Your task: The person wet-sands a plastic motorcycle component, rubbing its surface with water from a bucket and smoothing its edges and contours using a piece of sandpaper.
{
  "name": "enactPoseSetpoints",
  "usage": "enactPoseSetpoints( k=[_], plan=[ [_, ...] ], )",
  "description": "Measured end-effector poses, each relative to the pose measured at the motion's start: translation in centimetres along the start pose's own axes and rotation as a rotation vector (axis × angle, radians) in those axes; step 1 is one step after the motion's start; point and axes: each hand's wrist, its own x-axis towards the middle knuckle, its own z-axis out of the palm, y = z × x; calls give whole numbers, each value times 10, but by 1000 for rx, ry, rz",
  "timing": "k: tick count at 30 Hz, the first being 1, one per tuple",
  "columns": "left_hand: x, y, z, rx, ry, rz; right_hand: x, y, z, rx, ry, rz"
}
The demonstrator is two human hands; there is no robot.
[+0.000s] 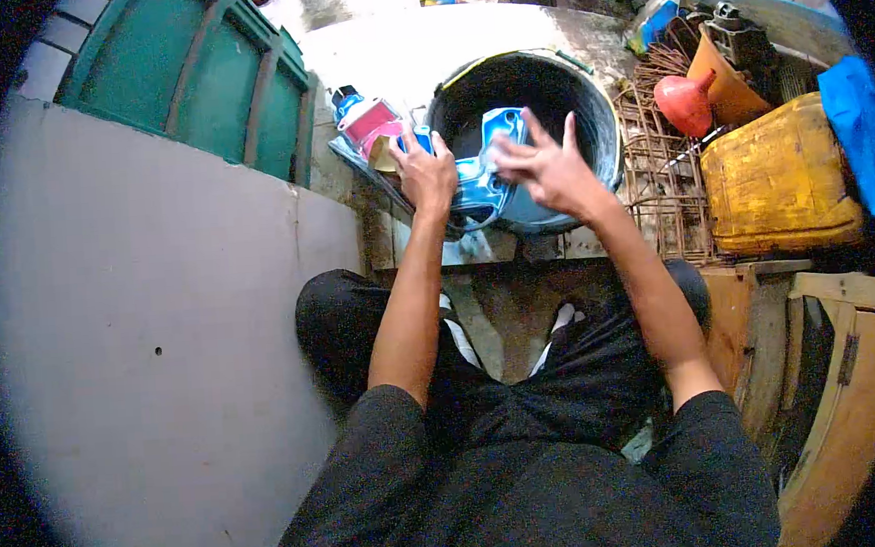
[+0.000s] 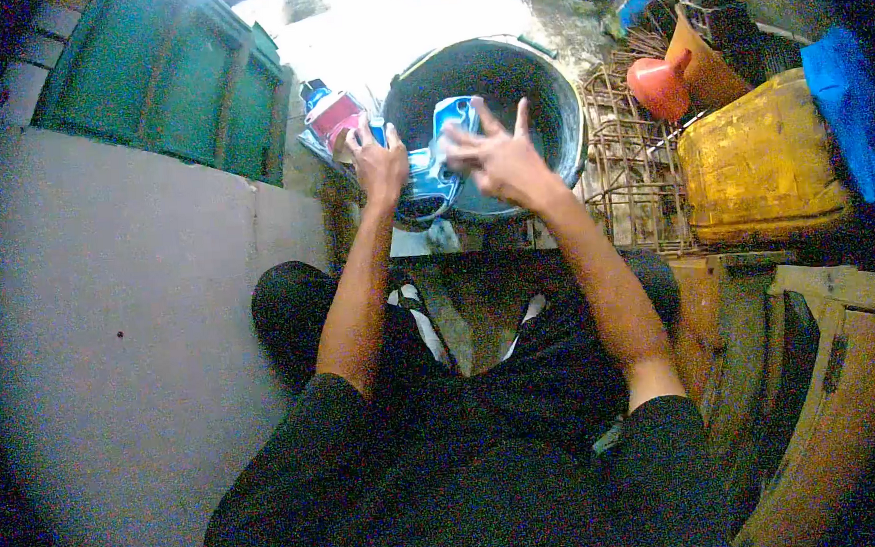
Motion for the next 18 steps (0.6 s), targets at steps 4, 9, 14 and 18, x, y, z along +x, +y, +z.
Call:
enactPoseSetpoints(
  k=[4,9,14,18],
  plan=[
    [0,1,1,-31,-9,-19,-9,-25,8,110,-185,-183],
    [-1,9,-6,-21,-7,-67,9,4,11,46,205,120],
    [1,14,-15,14,-75,-84,4,14,1,178,215,270],
    [7,17,-19,65,5,51,4,42,5,191,293,475]
  ],
)
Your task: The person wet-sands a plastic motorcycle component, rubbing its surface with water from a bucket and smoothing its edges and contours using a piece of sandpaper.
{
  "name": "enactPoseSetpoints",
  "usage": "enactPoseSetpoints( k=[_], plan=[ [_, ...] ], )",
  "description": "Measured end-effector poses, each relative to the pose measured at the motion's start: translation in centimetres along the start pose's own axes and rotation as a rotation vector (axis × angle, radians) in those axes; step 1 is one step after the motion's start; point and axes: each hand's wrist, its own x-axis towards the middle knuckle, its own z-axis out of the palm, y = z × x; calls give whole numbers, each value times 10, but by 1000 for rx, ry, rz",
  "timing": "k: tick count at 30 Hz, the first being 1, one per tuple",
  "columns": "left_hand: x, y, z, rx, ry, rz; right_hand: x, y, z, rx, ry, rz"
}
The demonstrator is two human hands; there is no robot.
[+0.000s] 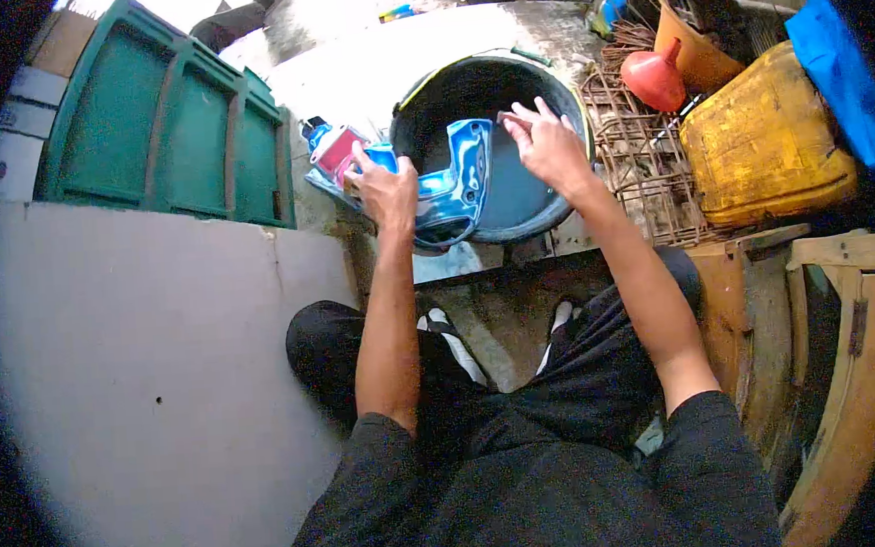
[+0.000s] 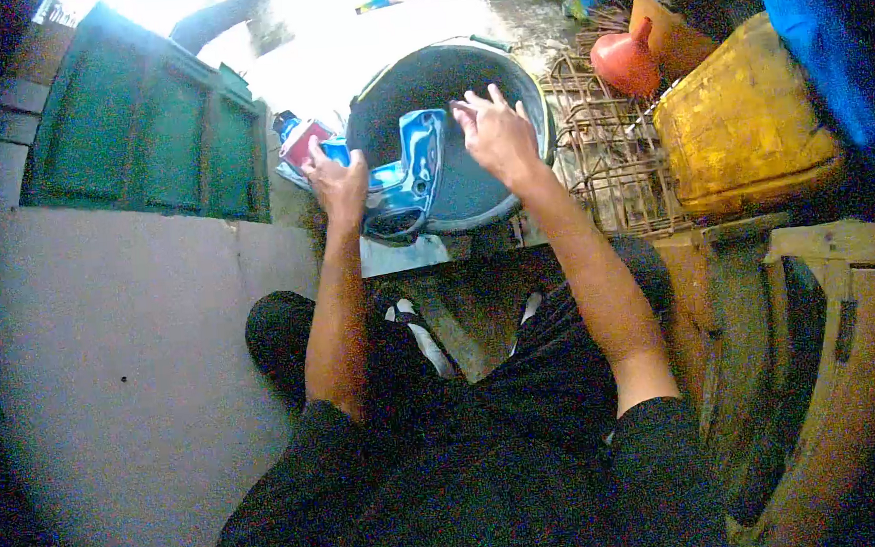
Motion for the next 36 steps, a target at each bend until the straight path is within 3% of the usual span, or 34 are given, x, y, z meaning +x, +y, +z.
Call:
enactPoseSetpoints(
  k=[2,4,6,7,8,10,12,14,17,20,23,24,27,29,33,36],
  plan=[
    [3,12,-9,24,32,26,8,10,0,103,43,184],
    [6,23,-11,67,66,159,24,24,9,121,-7,211],
    [0,56,-19,112,86,211,44,44,37,833,-152,350],
    [3,62,-11,108,77,234,36,14,5,894,-129,560],
    [7,67,3,36,104,309,45,25,21,900,-122,565],
    [14,78,30,54,-13,331,69,55,67,814,108,790],
    [21,67,75,125,-98,336,72,86,97,856,77,803],
    [18,68,92,141,-199,339,79,135,154,1131,-148,1081],
    [14,49,121,246,-326,302,71,144,187,1141,-249,1065],
    [18,22,147,255,-396,273,76,160,226,665,-486,904],
    [25,-3,168,333,-571,195,91,182,294,97,-570,509],
    [28,-15,178,337,-573,191,80,189,296,24,-715,613],
    [34,-46,202,431,-741,175,56,112,156,-55,-983,504],
    [41,-65,214,320,-802,179,55,107,156,-89,-1087,526],
    [46,-62,209,263,-796,156,55,102,143,23,-965,523],
    [37,-10,163,270,-633,202,58,95,134,-3,-772,462]
  ],
)
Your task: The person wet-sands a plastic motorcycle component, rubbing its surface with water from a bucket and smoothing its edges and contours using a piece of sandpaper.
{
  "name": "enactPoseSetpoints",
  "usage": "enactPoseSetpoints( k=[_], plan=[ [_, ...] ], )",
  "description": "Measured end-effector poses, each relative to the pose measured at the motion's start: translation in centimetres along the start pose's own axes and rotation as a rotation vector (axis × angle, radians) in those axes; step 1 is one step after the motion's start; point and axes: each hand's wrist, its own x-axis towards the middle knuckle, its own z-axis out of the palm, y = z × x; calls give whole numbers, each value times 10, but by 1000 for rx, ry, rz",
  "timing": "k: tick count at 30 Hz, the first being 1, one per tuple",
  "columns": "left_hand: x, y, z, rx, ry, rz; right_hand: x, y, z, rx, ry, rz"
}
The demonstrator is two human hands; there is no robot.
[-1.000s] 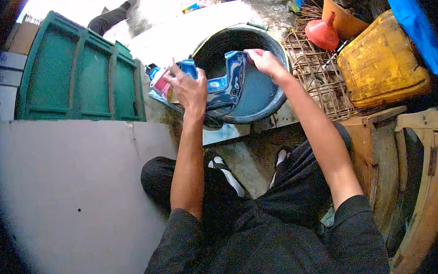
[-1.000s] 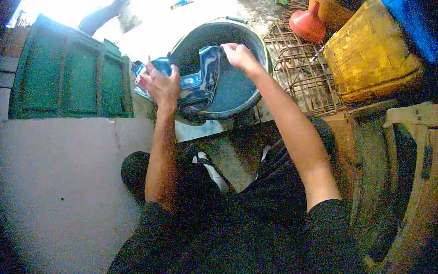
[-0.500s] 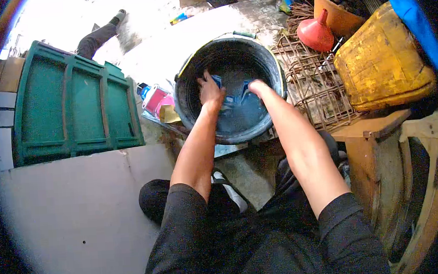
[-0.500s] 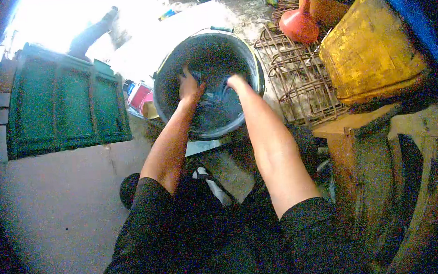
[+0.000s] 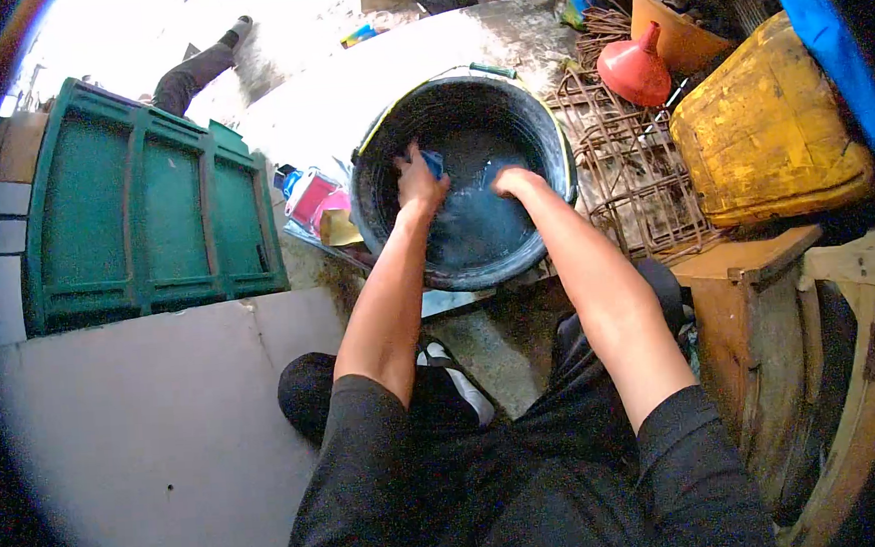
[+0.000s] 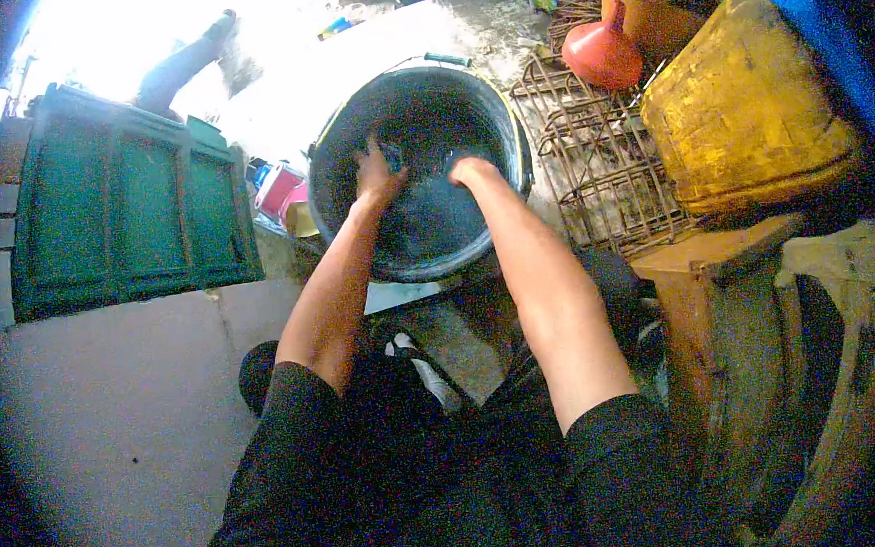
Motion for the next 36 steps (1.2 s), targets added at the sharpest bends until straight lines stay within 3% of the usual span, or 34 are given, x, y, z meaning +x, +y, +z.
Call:
enactPoseSetpoints(
  k=[3,6,7,8,11,14,16,18,19,20,21,22,24,25,29,31,36],
  plan=[
    [-39,42,-60,-68,242,166,-9,-11,-20,-182,126,-170],
    [-50,44,-91,-13,460,266,-55,-22,-52,120,252,-131],
    [-57,42,-105,-22,520,314,0,-18,-41,0,234,-178],
    [-70,47,-121,-105,485,238,-39,-15,-49,129,440,-273],
    [-94,39,-151,-265,642,146,-98,-26,-68,183,425,-357],
    [-120,31,-176,-357,596,-107,-112,-25,-55,306,508,-541],
    [-118,11,-167,-384,609,-116,-119,-26,-41,324,636,-624],
    [-121,-1,-156,-438,600,-201,-121,-31,-32,354,553,-596],
    [-113,-18,-139,-433,669,-100,-123,-35,-25,398,495,-589],
    [-126,-8,-143,-456,595,-184,-117,-35,-17,442,437,-582],
    [-127,-5,-139,-428,605,-171,-97,-32,-2,390,565,-657],
    [-129,-4,-134,-400,612,-163,-109,-35,-2,389,558,-653],
    [-133,9,-143,-366,537,-182,-149,-47,-12,913,224,-416],
    [-129,11,-143,-327,463,-200,-133,-51,-15,943,175,-338],
    [-114,7,-139,-178,429,-240,-116,-58,-14,814,253,-278],
    [-109,5,-136,90,348,-308,-109,-60,-19,658,189,-220],
    [-109,8,-134,195,244,-375,-93,-66,-11,545,191,-234]
  ],
)
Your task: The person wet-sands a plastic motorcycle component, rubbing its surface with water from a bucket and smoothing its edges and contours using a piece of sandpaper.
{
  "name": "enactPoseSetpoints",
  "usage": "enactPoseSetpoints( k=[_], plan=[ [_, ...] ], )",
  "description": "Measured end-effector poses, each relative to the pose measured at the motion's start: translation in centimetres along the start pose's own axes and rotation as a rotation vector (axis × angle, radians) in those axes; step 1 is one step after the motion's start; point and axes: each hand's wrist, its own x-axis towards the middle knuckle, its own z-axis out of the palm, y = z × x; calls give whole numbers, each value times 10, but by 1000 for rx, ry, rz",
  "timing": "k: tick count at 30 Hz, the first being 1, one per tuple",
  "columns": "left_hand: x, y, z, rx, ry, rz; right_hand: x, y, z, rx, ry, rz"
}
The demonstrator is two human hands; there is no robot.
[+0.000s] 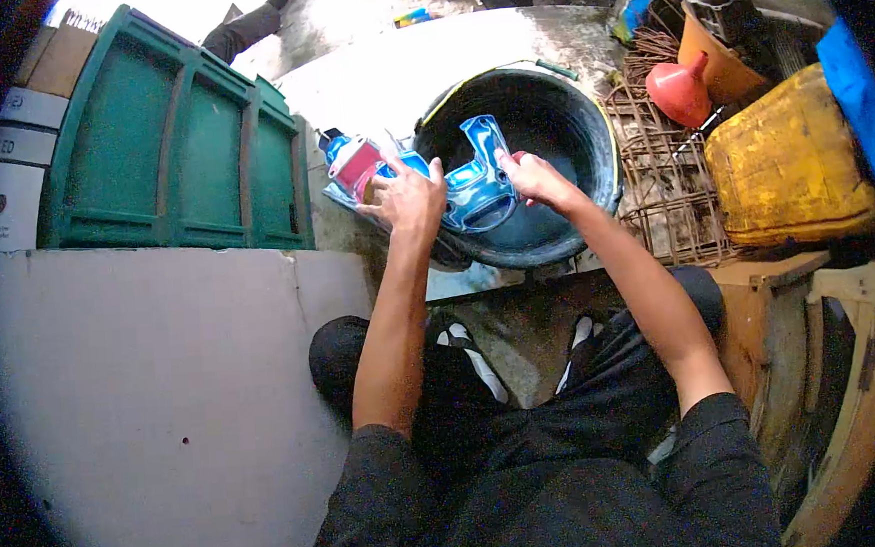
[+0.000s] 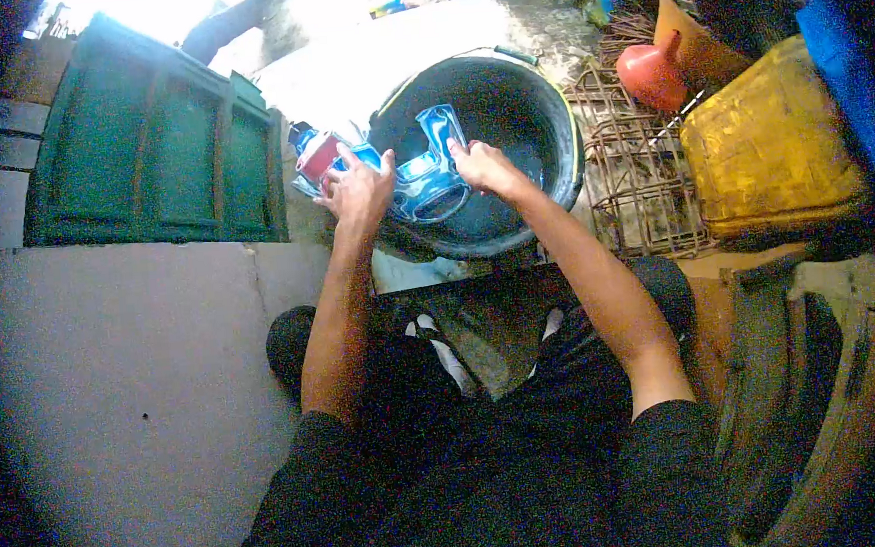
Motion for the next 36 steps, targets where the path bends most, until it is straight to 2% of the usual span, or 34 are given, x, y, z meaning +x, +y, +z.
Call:
enactPoseSetpoints(
  k=[2,5,10,12,13,16,20,21,22,24,25,27,30,32,34,35,36],
  plan=[
    [-2,0,2,30,-39,-37,2,2,5,-46,-17,12],
    [-6,0,9,116,61,42,1,7,13,-93,30,-66],
    [-12,5,19,-72,119,581,-20,1,14,-99,71,-157],
    [-16,10,23,-98,-69,600,-23,12,21,-150,124,-317],
    [-17,11,24,-101,-70,602,-46,-4,11,-262,104,-340],
    [-17,7,24,-55,-12,601,-52,-2,7,-248,44,-379],
    [-12,3,5,-179,-216,513,-56,-16,-7,-167,34,-292],
    [-12,0,4,-178,-215,509,-49,-3,-3,-204,217,-474],
    [-13,-4,3,-178,-189,539,-58,-17,-15,-228,185,-415],
    [-15,-8,2,-180,-168,559,-83,-41,-26,-318,300,-393],
    [-17,-7,1,-141,-177,572,-81,-38,-23,-320,292,-391],
    [-17,-6,2,-118,-197,596,-74,-29,-17,-325,336,-597],
    [-17,2,0,-193,-224,618,-77,-31,-15,-383,239,-642],
    [-16,8,-6,-243,-287,545,-73,-31,-16,-419,200,-615],
    [-12,5,-4,-359,-143,713,-72,-33,-15,-509,266,-822],
    [-6,10,-4,-510,-253,483,-75,-38,-13,-481,283,-852],
    [-6,10,-3,-513,-252,475,-76,-38,-11,-483,276,-855]
  ],
)
